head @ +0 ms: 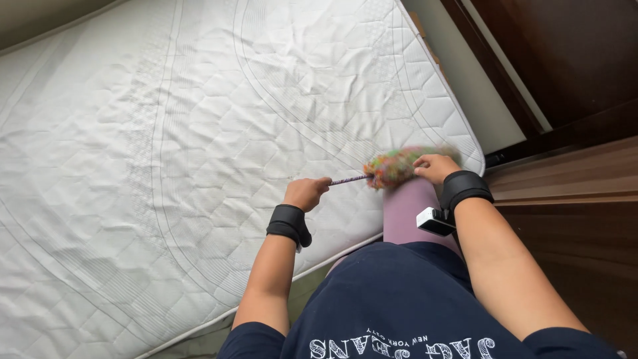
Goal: The person removes a pink sheet from under a mattress, then uses a colorful duster to wipe the mattress surface. The person flips the mattress to clean the underside and continues dusting. Finally, the person picks up the pink sheet again.
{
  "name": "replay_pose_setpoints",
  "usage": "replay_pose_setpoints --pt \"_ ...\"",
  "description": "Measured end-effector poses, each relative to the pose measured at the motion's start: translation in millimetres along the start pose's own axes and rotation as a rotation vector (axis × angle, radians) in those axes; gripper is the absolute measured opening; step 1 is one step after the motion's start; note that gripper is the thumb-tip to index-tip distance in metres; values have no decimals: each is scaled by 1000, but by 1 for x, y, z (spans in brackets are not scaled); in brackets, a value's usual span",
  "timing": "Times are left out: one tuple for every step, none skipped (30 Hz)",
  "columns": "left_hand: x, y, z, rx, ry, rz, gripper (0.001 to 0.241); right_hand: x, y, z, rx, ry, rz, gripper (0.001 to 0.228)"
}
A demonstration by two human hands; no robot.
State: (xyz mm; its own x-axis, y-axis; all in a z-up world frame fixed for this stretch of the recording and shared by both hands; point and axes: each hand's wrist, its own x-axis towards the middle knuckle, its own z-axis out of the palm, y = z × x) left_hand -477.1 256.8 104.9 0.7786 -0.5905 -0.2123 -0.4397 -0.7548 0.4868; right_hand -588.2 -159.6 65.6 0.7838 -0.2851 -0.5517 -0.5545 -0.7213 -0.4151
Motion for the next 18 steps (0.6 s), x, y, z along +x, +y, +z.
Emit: replay_pose_setpoints --pt "-3 4 -6 10 14 73 23 -6 0 0 -11 18 -19 40" --pt "-6 9 -11 20 29 146 22 -12 -1 -1 -23 37 -37 39" --pt "-9 7 -12 19 26 151 22 -25 -10 -5 -22 39 -32 39" --pt "-12 6 -12 -27 116 132 22 -39 -18 -9 8 38 -16 39" --pt "-16 2 -13 -70 202 109 22 -51 -28 -11 41 33 0 39" --pt "-21 -1 -10 -69 196 109 22 -55 -24 -5 44 30 4 39" --pt "-23 -5 -7 -117 234 14 24 -56 -22 -3 75 31 0 39" --pt "-25 -8 -5 -165 272 -82 26 -57 -19 0 106 33 -5 39" --pt "-29 -10 1 -168 274 -83 26 -57 -13 5 102 33 -5 39" --pt "-33 -13 8 -194 267 -146 27 -58 -7 11 90 34 -33 39" --pt "-41 -15 17 -224 264 -217 28 -57 0 18 73 29 -67 38" --pt "-50 -19 25 -229 268 -228 28 -58 7 27 64 22 -72 38" --pt "-61 -22 34 -186 201 -214 28 -56 13 34 46 13 -91 37" --pt "-74 -25 43 -143 132 -199 27 -55 19 42 29 3 -110 36" --pt "-88 -21 43 -160 160 -227 27 -53 19 42 -1 -8 -138 36" --pt "-103 -16 43 -98 112 -175 26 -53 20 42 -34 -19 -133 34" --pt "-123 -11 45 -40 62 -132 25 -53 20 44 -71 -38 -131 33" --pt "-145 -5 49 -60 87 -170 25 -54 24 47 -106 -56 -161 33"
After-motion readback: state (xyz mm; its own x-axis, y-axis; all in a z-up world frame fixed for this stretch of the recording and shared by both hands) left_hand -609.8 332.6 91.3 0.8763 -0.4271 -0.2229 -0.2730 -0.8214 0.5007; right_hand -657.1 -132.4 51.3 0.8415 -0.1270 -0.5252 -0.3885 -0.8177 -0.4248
